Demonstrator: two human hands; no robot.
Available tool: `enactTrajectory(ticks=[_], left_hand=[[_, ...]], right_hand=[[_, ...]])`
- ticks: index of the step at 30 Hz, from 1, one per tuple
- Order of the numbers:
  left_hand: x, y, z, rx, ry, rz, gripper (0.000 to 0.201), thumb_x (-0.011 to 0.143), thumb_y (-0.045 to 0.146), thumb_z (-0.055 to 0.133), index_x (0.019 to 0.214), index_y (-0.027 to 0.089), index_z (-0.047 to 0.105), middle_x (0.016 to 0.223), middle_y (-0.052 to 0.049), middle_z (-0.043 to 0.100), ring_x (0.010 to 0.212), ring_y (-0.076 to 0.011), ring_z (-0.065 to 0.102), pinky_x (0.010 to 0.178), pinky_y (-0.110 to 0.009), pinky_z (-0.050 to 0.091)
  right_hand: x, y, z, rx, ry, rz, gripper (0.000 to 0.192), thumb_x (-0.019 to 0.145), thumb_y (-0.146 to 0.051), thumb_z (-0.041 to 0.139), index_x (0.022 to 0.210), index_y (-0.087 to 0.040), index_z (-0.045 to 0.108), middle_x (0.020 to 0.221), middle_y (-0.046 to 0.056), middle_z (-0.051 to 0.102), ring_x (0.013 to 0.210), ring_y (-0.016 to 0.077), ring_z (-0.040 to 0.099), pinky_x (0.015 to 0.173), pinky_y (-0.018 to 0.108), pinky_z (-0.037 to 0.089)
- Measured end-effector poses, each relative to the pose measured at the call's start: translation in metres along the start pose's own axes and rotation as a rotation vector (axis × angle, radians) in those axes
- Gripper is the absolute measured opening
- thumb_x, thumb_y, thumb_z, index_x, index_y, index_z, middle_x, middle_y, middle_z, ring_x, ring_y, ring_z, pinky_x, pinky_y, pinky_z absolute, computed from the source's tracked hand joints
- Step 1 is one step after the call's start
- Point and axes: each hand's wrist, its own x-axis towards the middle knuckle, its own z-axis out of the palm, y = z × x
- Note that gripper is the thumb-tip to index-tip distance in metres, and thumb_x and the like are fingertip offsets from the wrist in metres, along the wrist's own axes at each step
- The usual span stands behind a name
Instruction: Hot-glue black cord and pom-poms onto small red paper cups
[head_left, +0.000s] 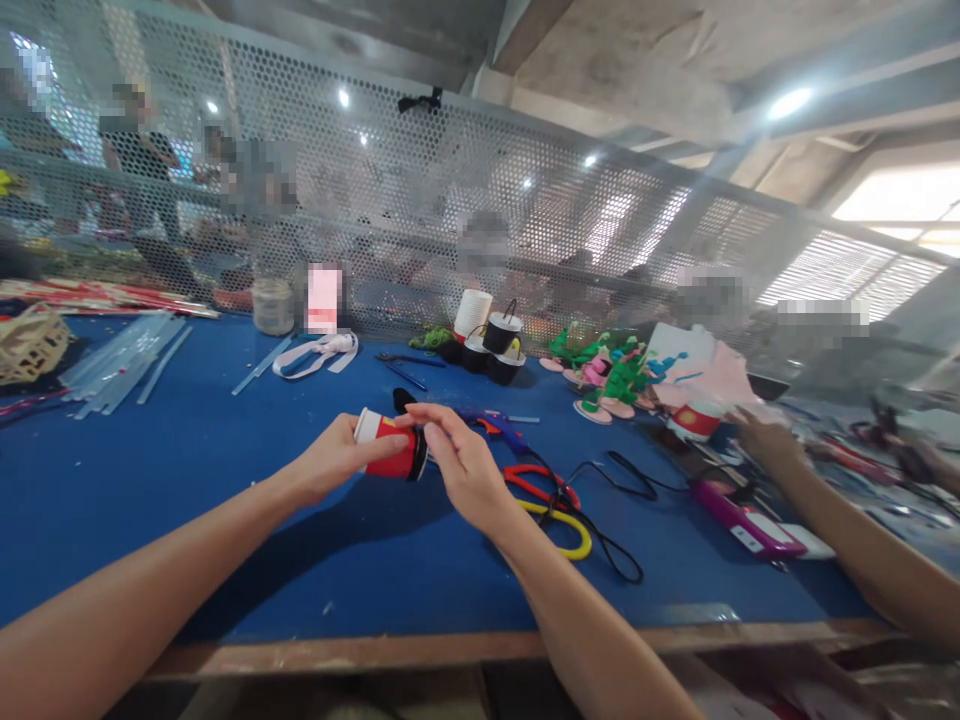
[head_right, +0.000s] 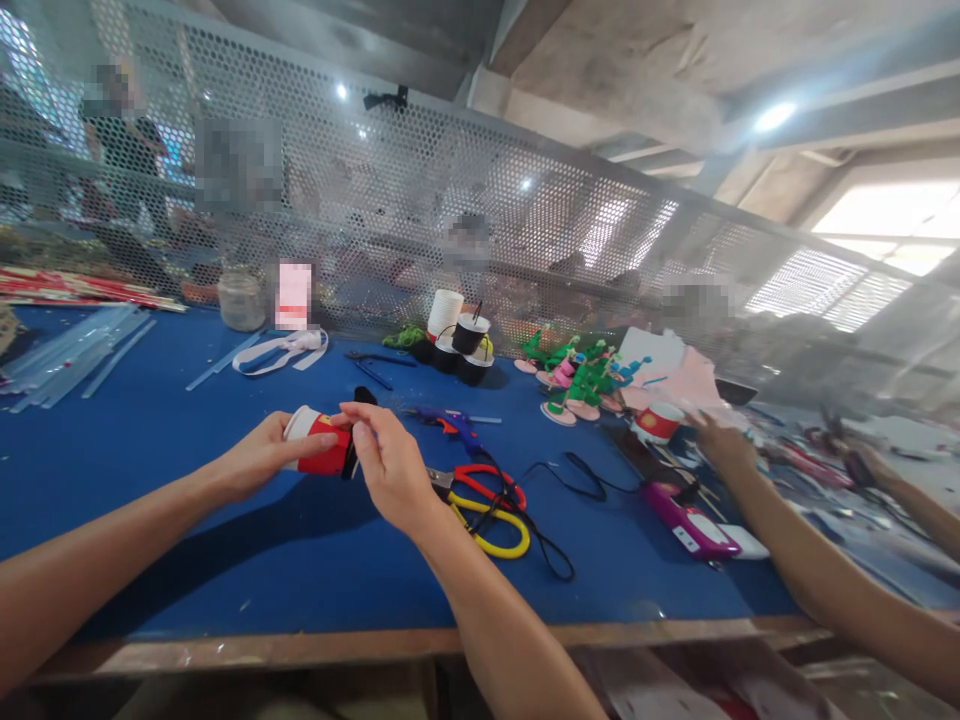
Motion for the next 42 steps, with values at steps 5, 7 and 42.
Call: enactTrajectory(ticks=[5, 7, 42], left_hand=[[0.0, 0.001, 0.002, 0.002, 0.035, -0.021, 0.03, 0.056, 0.039, 0.069, 0.066, 0.011, 0.065, 0.056, -0.001, 0.06, 0.052, -0.011, 0.049, 0.055, -0.025, 0.037], [0.0, 0.001, 0.003, 0.002, 0.03, -0.024, 0.031, 0.056, 0.039, 0.069, 0.068, 0.01, 0.066, 0.057, -0.001, 0.06, 0.052, -0.0115, 0.05, 0.055, -0.025, 0.038], [0.005, 0.0, -0.001, 0.382, 0.116, -0.054, 0.033, 0.055, 0.046, 0.062, 0.051, 0.014, 0.057, 0.04, 0.005, 0.037, 0.043, -0.0082, 0.028, 0.044, -0.024, 0.016]], right_hand=[[0.001, 0.003, -0.001, -0.031, 0.099, -0.006, 0.023, 0.085, -0.023, 0.034, 0.098, -0.017, 0.052, 0.099, 0.008, 0.062, 0.093, 0.0153, 0.057, 0.085, 0.031, 0.043], [0.002, 0.004, -0.003, -0.099, 0.151, 0.034, 0.021, 0.085, -0.023, 0.034, 0.093, -0.017, 0.053, 0.09, 0.007, 0.062, 0.087, 0.0158, 0.058, 0.081, 0.032, 0.043], [0.025, 0.069, -0.081, -0.469, 0.097, 0.745, 0.015, 0.064, -0.011, 0.057, 0.079, -0.012, 0.058, 0.059, 0.004, 0.062, 0.058, 0.0164, 0.061, 0.05, 0.023, 0.044]])
